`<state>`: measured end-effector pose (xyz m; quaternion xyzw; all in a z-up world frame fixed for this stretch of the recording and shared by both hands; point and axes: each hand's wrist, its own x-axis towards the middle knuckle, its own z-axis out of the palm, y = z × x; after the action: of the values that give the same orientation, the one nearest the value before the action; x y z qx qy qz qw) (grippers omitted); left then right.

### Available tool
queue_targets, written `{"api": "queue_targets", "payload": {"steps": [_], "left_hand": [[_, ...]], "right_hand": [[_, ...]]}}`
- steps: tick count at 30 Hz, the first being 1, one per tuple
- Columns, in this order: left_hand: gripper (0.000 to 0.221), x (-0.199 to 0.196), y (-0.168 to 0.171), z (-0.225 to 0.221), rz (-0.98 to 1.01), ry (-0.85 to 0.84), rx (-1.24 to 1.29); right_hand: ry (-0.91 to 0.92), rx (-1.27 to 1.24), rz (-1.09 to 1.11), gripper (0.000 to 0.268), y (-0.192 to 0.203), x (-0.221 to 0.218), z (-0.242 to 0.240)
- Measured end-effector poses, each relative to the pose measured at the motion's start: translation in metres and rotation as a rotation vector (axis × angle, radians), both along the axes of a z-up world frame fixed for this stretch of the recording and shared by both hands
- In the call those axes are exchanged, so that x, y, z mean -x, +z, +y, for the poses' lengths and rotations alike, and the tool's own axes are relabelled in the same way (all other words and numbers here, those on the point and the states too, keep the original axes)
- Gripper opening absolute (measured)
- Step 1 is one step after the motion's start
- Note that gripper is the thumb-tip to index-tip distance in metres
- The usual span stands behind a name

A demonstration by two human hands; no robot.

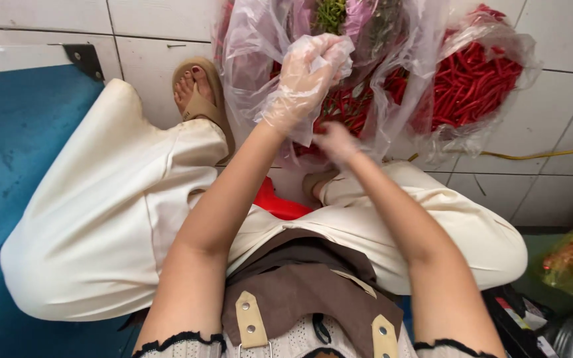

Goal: Trimming the stems off red chilies using a small tool and sorting them into bags while sitting on the floor

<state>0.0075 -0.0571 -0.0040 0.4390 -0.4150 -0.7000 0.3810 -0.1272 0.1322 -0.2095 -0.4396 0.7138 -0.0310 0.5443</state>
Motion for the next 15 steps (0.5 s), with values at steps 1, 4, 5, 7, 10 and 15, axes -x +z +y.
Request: {"api": "queue_targets", "payload": {"steps": [1,4,5,7,10,15], "left_hand": [[0.027,0.002,-0.006,0.003,0.055,-0.04,0.013],[0.029,0.005,-0.017,0.006,-0.166,-0.18,0.207],[0.031,0.005,-0.02,0.006,-0.46,-0.274,0.374],[0.026,0.005,-0.026,0.011,-0.472,-0.322,0.417],[0.015,0.007,-0.01,0.018,-0.447,-0.437,0.285],[0.034,0.022,-0.051,0.039,-0.805,-0.872,0.999]], "right_hand": [[-0.069,-0.124,0.014,0.052,0.039,0.014,-0.014],[-0.251,-0.243,-0.062,0.044,0.117,0.048,-0.035],[-0.36,-0.248,-0.166,0.021,0.137,0.056,-0.039],[-0.42,-0.202,-0.219,0.02,0.162,0.069,-0.041],[-0.564,-0.042,-0.338,0.022,0.172,0.081,-0.029],[-0.744,0.123,-0.449,0.023,0.186,0.078,-0.03]]}}
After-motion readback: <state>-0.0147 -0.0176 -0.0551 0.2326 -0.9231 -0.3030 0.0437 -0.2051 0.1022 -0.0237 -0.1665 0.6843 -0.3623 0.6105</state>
